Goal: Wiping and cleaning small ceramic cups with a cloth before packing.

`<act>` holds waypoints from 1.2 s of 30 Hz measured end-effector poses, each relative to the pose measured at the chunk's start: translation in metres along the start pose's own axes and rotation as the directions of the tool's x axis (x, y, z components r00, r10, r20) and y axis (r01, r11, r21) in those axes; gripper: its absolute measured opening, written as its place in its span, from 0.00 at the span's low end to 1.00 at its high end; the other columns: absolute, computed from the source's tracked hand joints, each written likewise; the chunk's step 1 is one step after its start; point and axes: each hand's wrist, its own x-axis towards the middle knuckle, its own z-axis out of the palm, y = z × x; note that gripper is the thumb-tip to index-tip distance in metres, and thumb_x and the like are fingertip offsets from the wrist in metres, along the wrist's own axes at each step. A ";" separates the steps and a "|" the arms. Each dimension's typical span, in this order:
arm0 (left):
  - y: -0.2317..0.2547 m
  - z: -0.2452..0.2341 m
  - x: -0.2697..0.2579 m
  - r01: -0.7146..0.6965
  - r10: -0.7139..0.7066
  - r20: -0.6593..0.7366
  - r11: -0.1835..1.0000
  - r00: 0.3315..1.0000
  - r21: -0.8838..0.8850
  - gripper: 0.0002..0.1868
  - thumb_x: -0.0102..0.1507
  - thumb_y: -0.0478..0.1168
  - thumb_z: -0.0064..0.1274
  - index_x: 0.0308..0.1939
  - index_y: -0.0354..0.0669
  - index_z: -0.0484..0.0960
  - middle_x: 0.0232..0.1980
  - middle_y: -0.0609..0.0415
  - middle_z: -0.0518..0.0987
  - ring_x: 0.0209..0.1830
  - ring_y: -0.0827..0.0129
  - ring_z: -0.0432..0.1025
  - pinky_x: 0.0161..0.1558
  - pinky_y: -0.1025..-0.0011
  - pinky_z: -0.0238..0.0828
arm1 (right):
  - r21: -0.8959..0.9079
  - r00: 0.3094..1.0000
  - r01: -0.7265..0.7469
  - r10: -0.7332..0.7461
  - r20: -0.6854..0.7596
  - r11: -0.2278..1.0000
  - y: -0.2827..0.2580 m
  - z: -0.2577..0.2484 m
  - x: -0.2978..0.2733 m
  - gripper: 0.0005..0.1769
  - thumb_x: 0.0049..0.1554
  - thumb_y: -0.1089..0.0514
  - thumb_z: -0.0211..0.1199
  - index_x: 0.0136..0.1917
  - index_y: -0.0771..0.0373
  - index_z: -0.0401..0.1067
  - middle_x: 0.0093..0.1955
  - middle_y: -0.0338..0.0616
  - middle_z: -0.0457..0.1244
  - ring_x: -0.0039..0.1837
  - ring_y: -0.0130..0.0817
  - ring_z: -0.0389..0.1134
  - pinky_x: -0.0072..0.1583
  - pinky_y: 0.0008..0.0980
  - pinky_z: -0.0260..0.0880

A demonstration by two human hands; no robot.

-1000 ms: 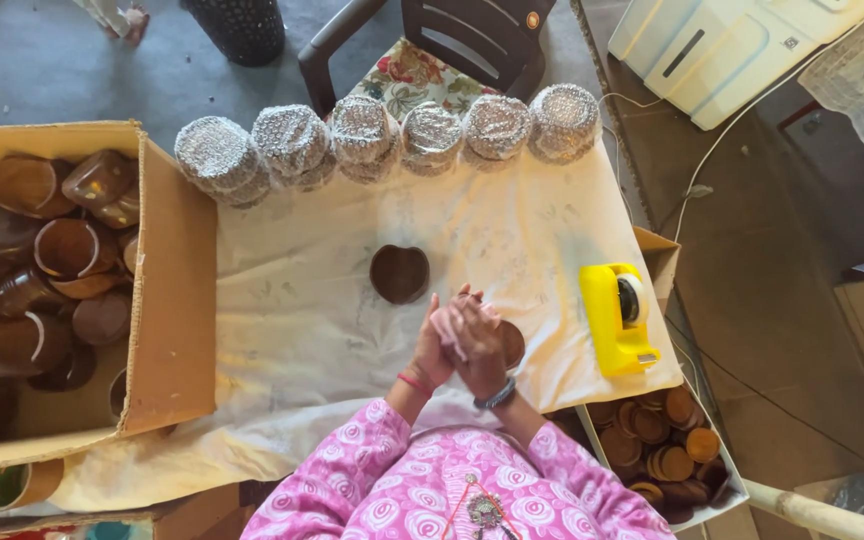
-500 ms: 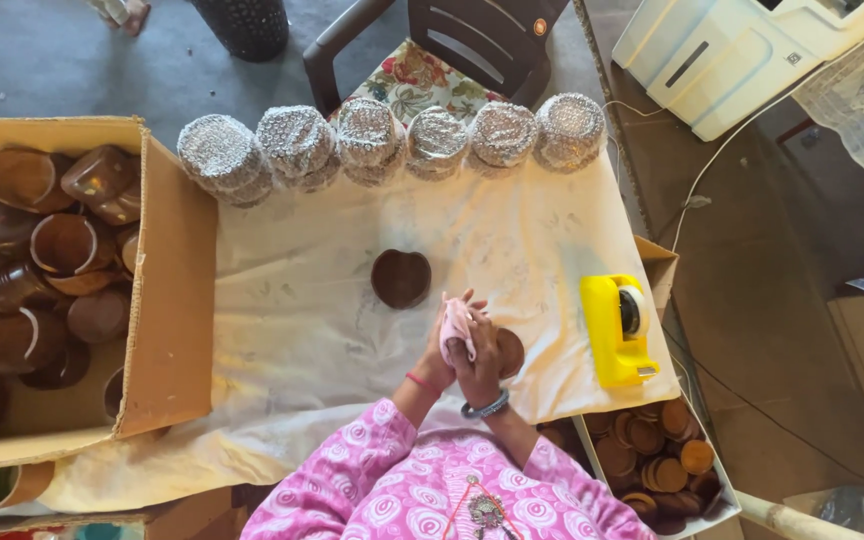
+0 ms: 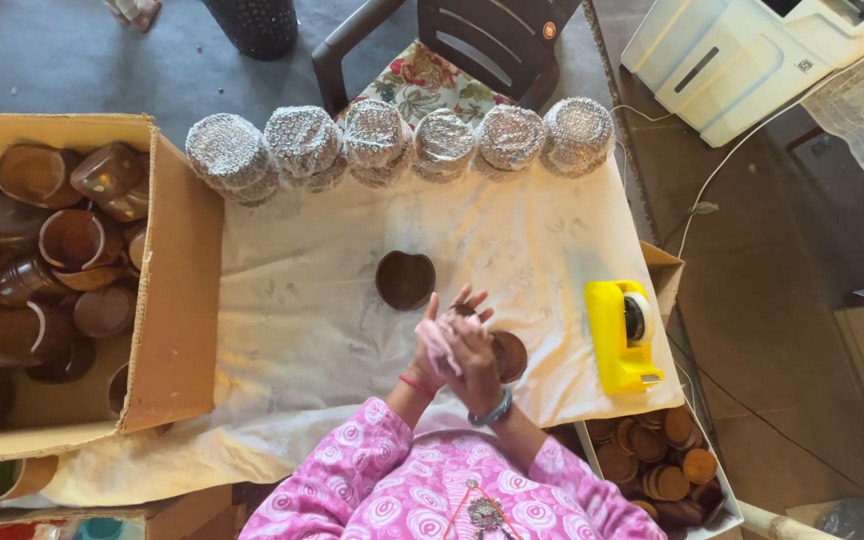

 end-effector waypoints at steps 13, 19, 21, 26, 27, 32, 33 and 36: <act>0.016 0.007 -0.003 -0.175 0.175 0.020 0.985 0.984 0.000 0.39 0.68 0.67 0.35 0.79 0.59 0.58 0.80 0.62 0.61 0.71 0.67 0.64 0.70 0.59 0.59 | -0.067 0.992 -0.119 0.121 0.033 0.991 0.009 0.004 -0.017 0.26 0.59 0.54 0.63 0.68 0.69 0.70 0.70 0.57 0.61 0.72 0.56 0.62 0.72 0.50 0.59; -0.006 -0.002 -0.005 -0.119 0.121 0.257 0.993 0.959 -0.023 0.41 0.70 0.68 0.35 0.79 0.47 0.59 0.78 0.49 0.64 0.73 0.59 0.64 0.72 0.59 0.61 | -0.053 1.000 0.023 -0.022 0.018 0.998 0.005 -0.008 0.027 0.28 0.56 0.56 0.64 0.68 0.68 0.70 0.71 0.59 0.62 0.72 0.57 0.61 0.73 0.50 0.57; -0.012 -0.005 -0.009 -0.121 0.132 0.303 0.991 0.944 -0.053 0.42 0.70 0.69 0.36 0.79 0.45 0.60 0.78 0.48 0.65 0.74 0.57 0.64 0.73 0.61 0.60 | -0.089 1.000 0.010 -0.011 -0.004 0.996 0.016 -0.010 0.041 0.28 0.56 0.56 0.64 0.68 0.69 0.70 0.71 0.59 0.61 0.72 0.58 0.61 0.72 0.49 0.58; 0.006 0.024 -0.018 -0.106 0.099 0.088 0.992 0.991 0.072 0.27 0.70 0.51 0.42 0.73 0.55 0.67 0.72 0.58 0.71 0.70 0.68 0.68 0.69 0.62 0.67 | 0.006 0.938 -0.286 0.281 -0.202 0.958 0.055 -0.010 0.032 0.20 0.58 0.56 0.63 0.61 0.68 0.73 0.57 0.51 0.66 0.58 0.46 0.67 0.61 0.43 0.67; 0.006 0.014 -0.012 -0.110 0.104 0.086 0.992 0.991 0.068 0.27 0.70 0.51 0.42 0.73 0.55 0.67 0.72 0.58 0.71 0.70 0.68 0.68 0.69 0.62 0.67 | 0.007 0.940 -0.283 0.279 -0.195 0.959 0.056 -0.010 0.024 0.20 0.58 0.56 0.63 0.61 0.68 0.73 0.57 0.51 0.66 0.58 0.46 0.67 0.61 0.43 0.67; -0.015 -0.054 0.034 -0.399 0.411 0.030 0.862 0.911 0.313 0.22 0.76 0.43 0.45 0.68 0.30 0.71 0.65 0.40 0.77 0.61 0.58 0.75 0.58 0.65 0.77 | 0.846 0.656 -0.471 0.741 0.146 0.250 0.080 0.005 -0.034 0.15 0.65 0.57 0.62 0.61 0.67 0.75 0.42 0.33 0.63 0.41 0.19 0.61 0.42 0.21 0.62; -0.027 -0.070 0.042 -0.397 0.408 0.032 0.863 0.912 0.314 0.22 0.76 0.43 0.45 0.68 0.30 0.71 0.65 0.40 0.77 0.61 0.58 0.75 0.58 0.65 0.77 | 0.847 0.655 -0.469 0.742 0.142 0.252 0.075 0.006 -0.034 0.15 0.65 0.57 0.62 0.61 0.67 0.75 0.42 0.33 0.63 0.41 0.19 0.61 0.42 0.21 0.62; -0.057 -0.101 0.059 -0.450 0.588 -0.002 0.621 0.809 0.642 0.21 0.78 0.44 0.49 0.63 0.26 0.79 0.60 0.39 0.80 0.55 0.61 0.73 0.56 0.63 0.73 | 0.781 0.710 -0.455 0.703 0.030 0.427 0.051 0.002 -0.026 0.16 0.67 0.56 0.63 0.63 0.68 0.74 0.44 0.35 0.63 0.42 0.22 0.60 0.43 0.23 0.61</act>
